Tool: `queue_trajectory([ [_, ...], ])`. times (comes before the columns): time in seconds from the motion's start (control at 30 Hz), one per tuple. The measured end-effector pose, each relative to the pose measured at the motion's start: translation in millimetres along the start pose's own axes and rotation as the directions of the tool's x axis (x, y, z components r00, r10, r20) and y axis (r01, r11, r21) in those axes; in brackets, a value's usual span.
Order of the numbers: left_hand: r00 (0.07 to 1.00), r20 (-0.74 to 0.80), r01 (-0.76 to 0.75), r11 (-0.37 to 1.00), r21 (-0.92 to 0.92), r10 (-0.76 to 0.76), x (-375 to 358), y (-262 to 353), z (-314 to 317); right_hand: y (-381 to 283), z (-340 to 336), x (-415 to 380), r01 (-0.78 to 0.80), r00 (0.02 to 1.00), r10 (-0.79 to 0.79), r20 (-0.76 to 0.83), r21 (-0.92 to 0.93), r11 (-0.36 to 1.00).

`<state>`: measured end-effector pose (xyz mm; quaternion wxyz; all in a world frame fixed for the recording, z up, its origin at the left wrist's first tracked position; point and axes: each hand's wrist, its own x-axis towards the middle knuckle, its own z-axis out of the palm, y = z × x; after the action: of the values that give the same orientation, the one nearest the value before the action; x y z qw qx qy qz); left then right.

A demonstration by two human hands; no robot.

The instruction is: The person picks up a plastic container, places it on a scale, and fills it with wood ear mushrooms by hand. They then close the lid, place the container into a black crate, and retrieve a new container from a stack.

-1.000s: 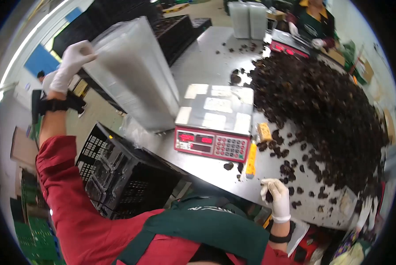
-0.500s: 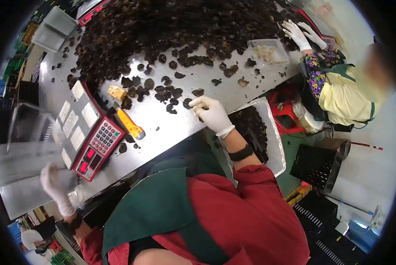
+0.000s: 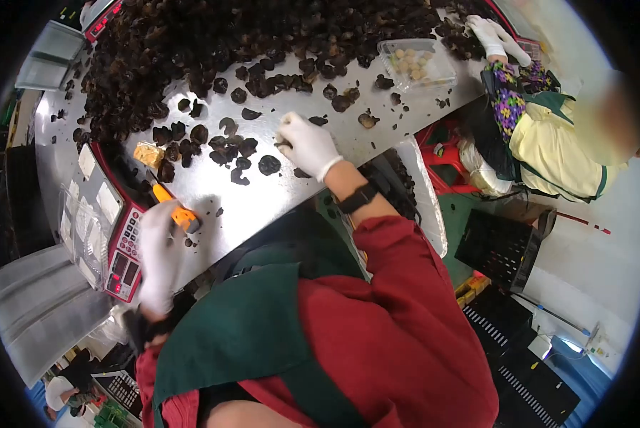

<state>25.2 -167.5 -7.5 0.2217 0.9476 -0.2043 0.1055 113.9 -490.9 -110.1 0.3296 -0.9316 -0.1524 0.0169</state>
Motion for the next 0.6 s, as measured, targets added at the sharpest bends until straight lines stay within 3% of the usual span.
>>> queue_trajectory([
  [0.03, 0.977, 0.208, -0.047, 0.999, -0.024, 0.051, 25.6, 26.6, 12.3, 2.2, -4.6, 6.0, -0.021, 1.0, 0.021, 0.002, 0.039, 0.999],
  [0.1, 0.969, 0.184, -0.152, 0.984, -0.094, 0.167, 40.3, 39.7, 71.6, 2.0, -24.3, 9.1, -0.071, 0.997, 0.071, -0.004, 0.053, 0.996],
  [0.13, 0.967, 0.199, -0.133, 0.981, -0.138, 0.159, 47.5, 44.6, 98.2, 5.2, -32.2, 7.6, -0.117, 0.993, 0.118, -0.014, 0.068, 0.991],
  [0.2, 0.943, 0.215, -0.249, 0.967, -0.05, 0.254, 61.6, 52.0, 127.0, 8.5, -40.0, -4.7, -0.115, 0.992, 0.118, -0.037, 0.073, 0.991],
  [0.27, 0.934, 0.228, -0.272, 0.961, -0.038, 0.274, 59.3, 46.3, 145.0, -0.1, -44.7, -24.7, -0.009, 0.995, 0.013, -0.103, 0.041, 0.999],
  [0.33, 0.924, 0.236, -0.307, 0.952, -0.015, 0.302, 64.5, 43.0, 152.8, -8.4, -42.0, -42.1, 0.079, 0.992, -0.071, 0.103, -0.075, 0.994],
  [0.37, 0.936, 0.214, -0.286, 0.958, -0.003, 0.28, 66.6, 43.4, 153.8, -8.6, -33.3, -49.2, 0.113, 0.98, -0.076, 0.185, -0.2, 0.973],
  [0.47, 0.967, 0.143, -0.211, 0.977, -0.009, 0.21, 81.9, 49.6, 151.3, 2.9, -15.2, -50.8, 0.085, 0.996, -0.077, 0.055, -0.156, 0.984],
  [0.53, 0.99, 0.14, 0.013, 0.977, -0.214, 0.018, 96.4, 47.0, 149.4, 7.4, -16.6, -42.5, 0.048, 0.999, -0.048, 0.014, -0.061, 0.997],
  [0.57, 0.995, -0.001, 0.085, 0.886, -0.456, -0.096, 106.1, 46.9, 151.5, 11.3, -19.0, -37.2, 0.013, 1.0, -0.012, -0.022, 0.032, 0.999],
  [0.6, 0.943, 0.135, 0.329, 0.783, -0.528, -0.306, 111.6, 43.7, 150.9, 14.6, -26.0, -31.9, 0.012, 0.999, -0.011, -0.03, 0.03, 0.999],
])
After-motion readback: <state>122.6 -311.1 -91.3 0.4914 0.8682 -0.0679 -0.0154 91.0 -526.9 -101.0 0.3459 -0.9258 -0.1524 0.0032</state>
